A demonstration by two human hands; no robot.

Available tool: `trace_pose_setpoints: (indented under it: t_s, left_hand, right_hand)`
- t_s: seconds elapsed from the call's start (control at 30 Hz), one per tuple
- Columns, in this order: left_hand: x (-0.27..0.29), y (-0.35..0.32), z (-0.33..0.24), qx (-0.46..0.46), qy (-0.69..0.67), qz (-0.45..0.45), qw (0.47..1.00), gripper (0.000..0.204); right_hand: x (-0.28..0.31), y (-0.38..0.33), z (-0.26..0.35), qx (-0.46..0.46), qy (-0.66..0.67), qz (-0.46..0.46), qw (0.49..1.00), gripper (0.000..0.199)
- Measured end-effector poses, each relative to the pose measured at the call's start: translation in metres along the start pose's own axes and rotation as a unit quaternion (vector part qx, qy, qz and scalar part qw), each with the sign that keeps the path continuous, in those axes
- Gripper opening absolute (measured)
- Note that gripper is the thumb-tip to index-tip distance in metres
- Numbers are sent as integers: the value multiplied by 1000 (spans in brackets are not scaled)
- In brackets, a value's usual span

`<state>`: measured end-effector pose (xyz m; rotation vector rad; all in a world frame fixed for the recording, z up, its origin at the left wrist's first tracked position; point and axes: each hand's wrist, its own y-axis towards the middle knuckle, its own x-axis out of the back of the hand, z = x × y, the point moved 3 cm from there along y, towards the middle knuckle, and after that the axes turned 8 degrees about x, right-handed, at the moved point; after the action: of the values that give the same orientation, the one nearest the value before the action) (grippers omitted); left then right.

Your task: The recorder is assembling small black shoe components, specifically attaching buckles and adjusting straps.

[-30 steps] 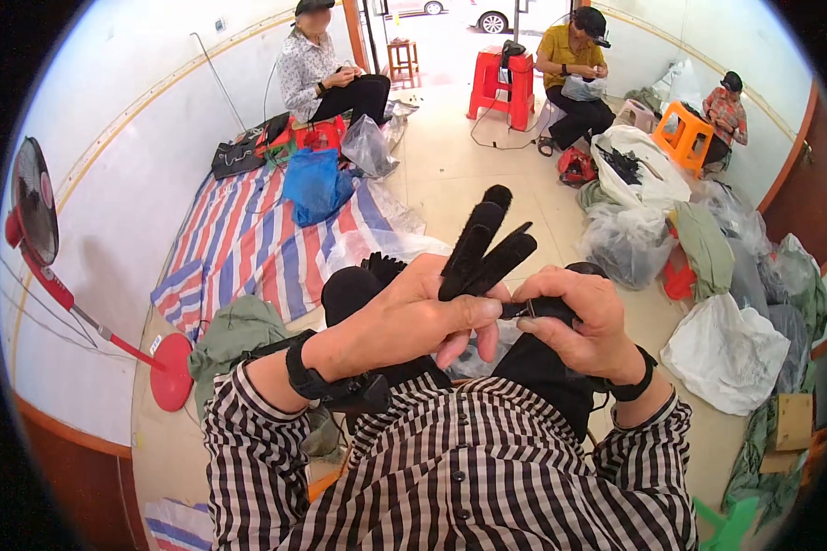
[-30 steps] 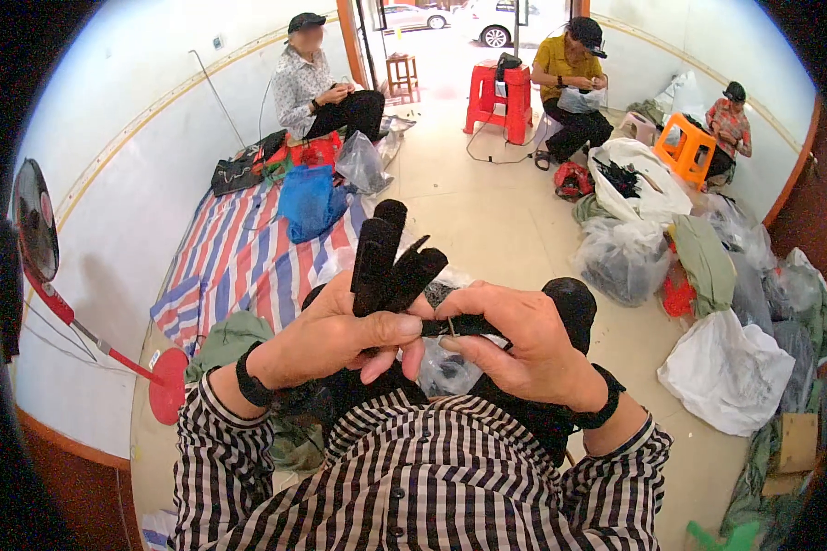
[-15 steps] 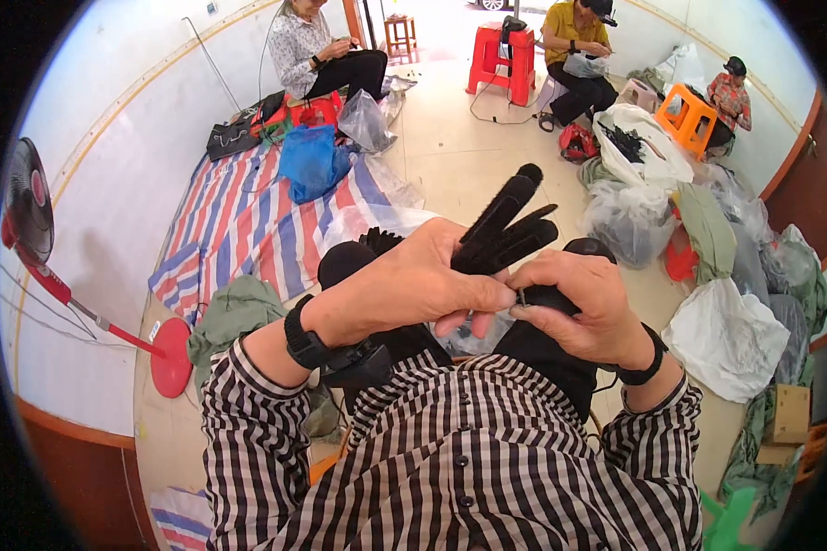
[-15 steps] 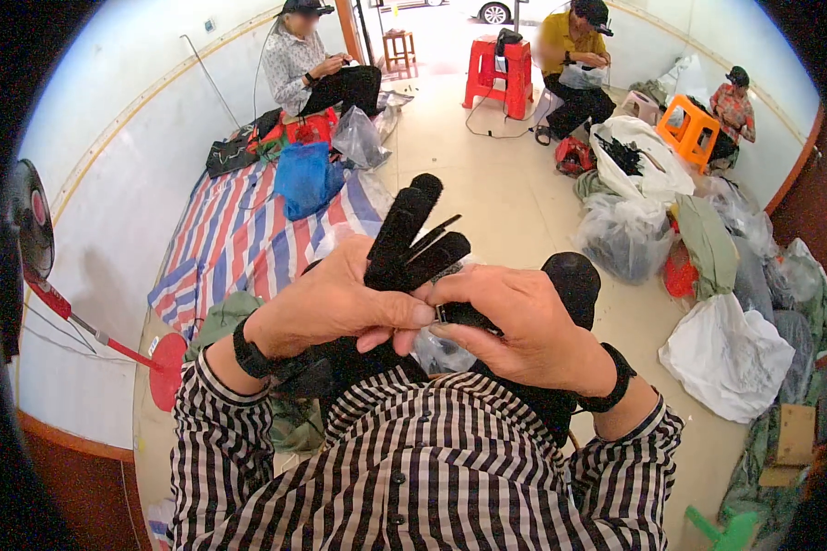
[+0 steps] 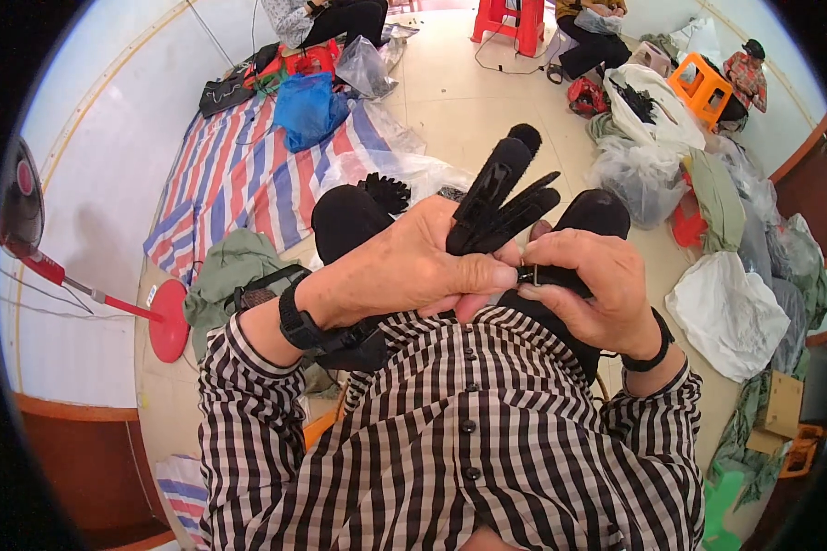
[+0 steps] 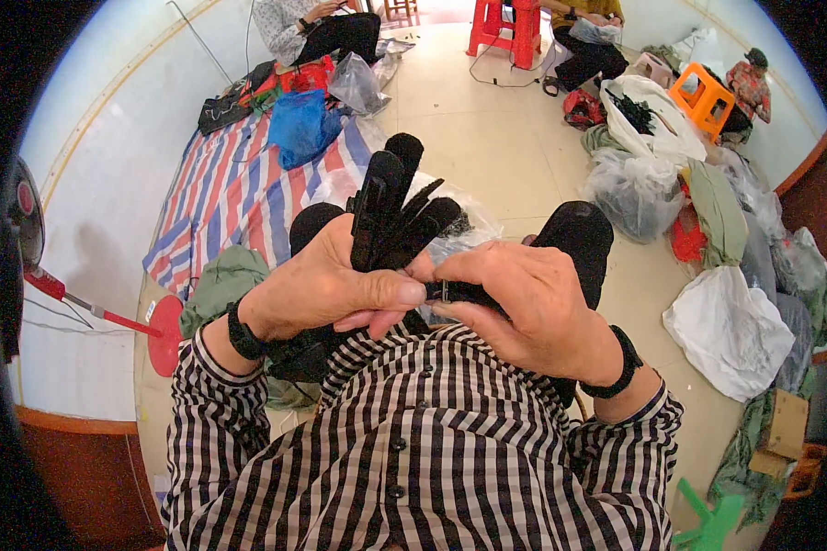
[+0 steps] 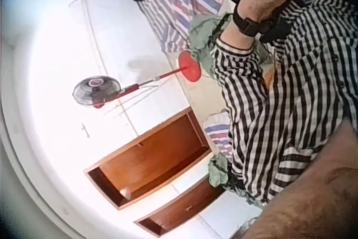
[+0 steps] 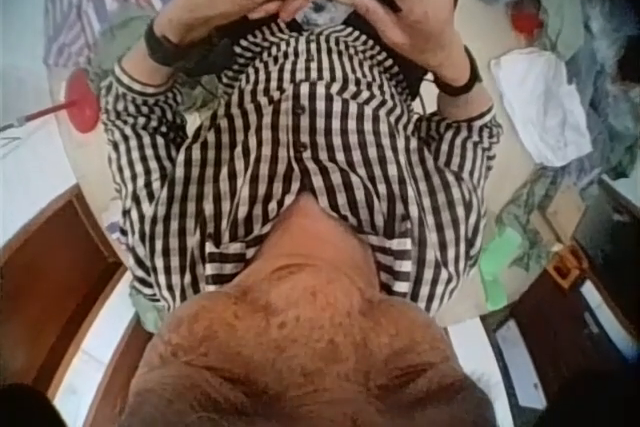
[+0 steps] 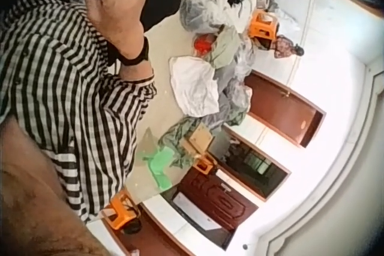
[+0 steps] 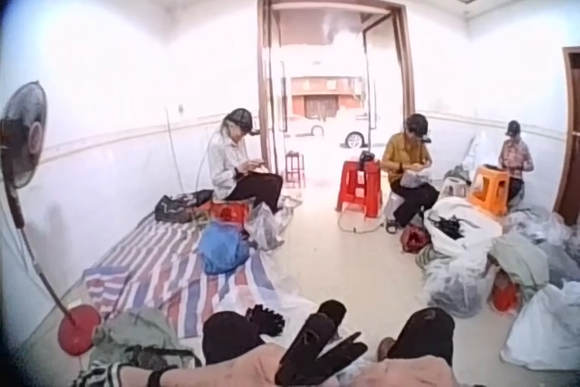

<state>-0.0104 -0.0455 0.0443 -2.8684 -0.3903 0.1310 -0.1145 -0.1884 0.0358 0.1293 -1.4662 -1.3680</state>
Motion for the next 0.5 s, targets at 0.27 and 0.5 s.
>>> trace_pose_setpoints:
  t_s: [0.27, 0.5]
  left_hand:
    - [-6, -5, 3, 3, 72, -27, 997, 22]
    - [-6, -7, 9, 37, 100, -42, 993, 11]
  right_hand:
    - [-5, -7, 1, 22, 29, -5, 999, 29]
    - [-9, -10, 0, 24, 38, 14, 999, 29]
